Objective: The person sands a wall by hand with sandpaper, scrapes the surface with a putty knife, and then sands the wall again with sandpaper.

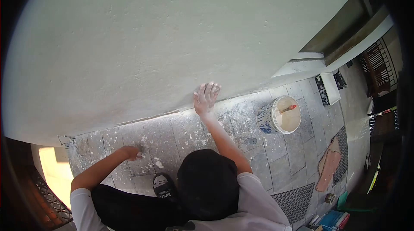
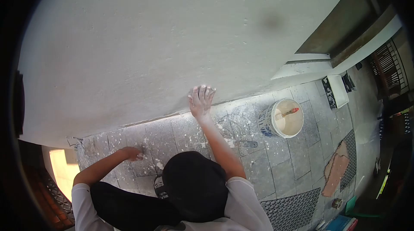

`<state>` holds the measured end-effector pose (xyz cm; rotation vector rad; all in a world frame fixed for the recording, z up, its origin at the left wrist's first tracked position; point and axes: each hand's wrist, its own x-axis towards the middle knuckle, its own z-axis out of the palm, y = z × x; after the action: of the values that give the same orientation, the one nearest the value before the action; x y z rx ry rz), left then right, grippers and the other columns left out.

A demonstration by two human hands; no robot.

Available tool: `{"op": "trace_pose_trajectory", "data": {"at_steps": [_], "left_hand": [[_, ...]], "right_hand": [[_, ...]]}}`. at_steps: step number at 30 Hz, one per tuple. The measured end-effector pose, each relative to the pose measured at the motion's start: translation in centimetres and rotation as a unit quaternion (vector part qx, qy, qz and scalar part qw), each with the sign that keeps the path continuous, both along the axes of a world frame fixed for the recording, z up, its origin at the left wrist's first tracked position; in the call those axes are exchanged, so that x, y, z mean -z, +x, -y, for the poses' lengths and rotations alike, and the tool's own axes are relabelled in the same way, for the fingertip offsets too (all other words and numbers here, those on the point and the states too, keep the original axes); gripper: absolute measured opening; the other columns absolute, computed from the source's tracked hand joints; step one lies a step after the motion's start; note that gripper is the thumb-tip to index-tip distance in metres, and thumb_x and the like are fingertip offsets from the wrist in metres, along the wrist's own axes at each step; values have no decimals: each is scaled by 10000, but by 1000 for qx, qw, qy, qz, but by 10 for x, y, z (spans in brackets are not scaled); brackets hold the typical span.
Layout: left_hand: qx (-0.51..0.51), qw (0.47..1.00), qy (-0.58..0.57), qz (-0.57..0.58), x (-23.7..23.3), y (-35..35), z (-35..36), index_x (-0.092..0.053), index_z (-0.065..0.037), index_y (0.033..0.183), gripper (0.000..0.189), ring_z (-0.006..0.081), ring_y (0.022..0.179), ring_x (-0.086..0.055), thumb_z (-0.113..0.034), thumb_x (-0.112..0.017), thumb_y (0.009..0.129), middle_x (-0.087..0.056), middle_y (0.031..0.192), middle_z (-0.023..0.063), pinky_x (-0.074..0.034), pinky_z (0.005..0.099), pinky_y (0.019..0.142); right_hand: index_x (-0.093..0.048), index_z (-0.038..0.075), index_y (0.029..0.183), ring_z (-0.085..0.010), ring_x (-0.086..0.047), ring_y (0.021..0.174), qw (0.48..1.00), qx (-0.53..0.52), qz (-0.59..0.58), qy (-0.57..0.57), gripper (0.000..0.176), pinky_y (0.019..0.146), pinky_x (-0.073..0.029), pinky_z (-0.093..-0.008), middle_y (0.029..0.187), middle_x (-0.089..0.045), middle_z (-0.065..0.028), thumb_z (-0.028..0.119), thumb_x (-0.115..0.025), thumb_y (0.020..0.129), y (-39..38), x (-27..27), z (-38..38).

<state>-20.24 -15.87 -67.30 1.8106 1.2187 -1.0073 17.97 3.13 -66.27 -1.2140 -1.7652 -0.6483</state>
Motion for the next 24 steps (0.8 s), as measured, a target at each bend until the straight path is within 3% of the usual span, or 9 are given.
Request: {"op": "trace_pose_trajectory", "data": {"at_steps": [3,6,9,11,14,16,17,21,24], "left_hand": [[-70,995,49,58,-18,16,-13,-612,-133,1130,342,375,1076,-588,-379,-544,903,-628,1135,186,-464,472,891],[-75,994,54,64,-32,29,-18,-599,-149,1153,339,382,1060,-590,-372,-537,904,-631,1129,177,-473,468,873],[-36,999,-12,31,-9,23,-2,-584,-168,1181,346,375,1054,-596,-366,-543,900,-631,1138,165,-483,469,854],[5,999,-18,37,-12,24,4,-592,-168,1202,401,355,1080,-598,-423,-545,896,-634,1153,156,-483,473,874],[-3,1000,7,20,1,18,-4,-550,-175,1263,462,357,1110,-585,-458,-538,898,-609,1220,149,-469,474,909],[-10,998,63,23,-1,18,-15,-544,-177,1269,460,360,1109,-585,-452,-535,901,-612,1209,153,-470,475,910],[-14,996,86,27,2,21,-18,-541,-178,1272,459,361,1108,-585,-450,-534,902,-613,1204,156,-470,475,911],[-26,996,45,75,-29,44,-24,-538,-185,1274,428,348,1140,-562,-412,-525,911,-594,1220,162,-469,454,918],[-13,991,-1,131,36,20,-11,-536,-184,1275,421,341,1154,-552,-376,-546,901,-584,1235,164,-460,449,931]], "right_hand": [[-154,20,1495,-429,29,1436,995,-32,-90,35,610,1129,21,-587,1543,-22,-279,373,-288,1016,-12,-36,-11],[-167,30,1498,-420,26,1440,973,-38,-205,96,615,1128,30,-567,1547,-7,-273,402,-264,1018,-32,-178,-23],[-211,48,1494,-407,10,1445,983,-52,-160,76,595,1137,11,-553,1552,-56,-253,402,-257,1019,-20,-250,-20],[-263,65,1483,-393,-19,1448,986,-29,-67,147,569,1136,2,-565,1552,-117,-230,394,-262,1019,-9,-197,-37],[-403,49,1399,-404,-64,1444,995,-42,4,89,499,1123,-71,-609,1541,-153,-243,345,-384,998,20,-62,-22],[-389,170,1441,-344,-94,1455,998,-52,11,13,504,1124,-66,-614,1549,-188,-187,373,-422,981,34,-39,-12],[-387,146,1440,-361,-92,1451,997,-50,18,56,504,1125,-61,-608,1542,-186,-212,366,-407,986,37,-40,-21],[-358,110,1454,-376,-90,1449,985,-52,3,162,517,1134,-37,-578,1529,-195,-247,361,-356,1002,32,-194,-43],[-352,104,1457,-360,-92,1452,990,-29,-13,136,520,1137,-26,-564,1535,-192,-233,366,-332,1009,33,-302,-37]]}}
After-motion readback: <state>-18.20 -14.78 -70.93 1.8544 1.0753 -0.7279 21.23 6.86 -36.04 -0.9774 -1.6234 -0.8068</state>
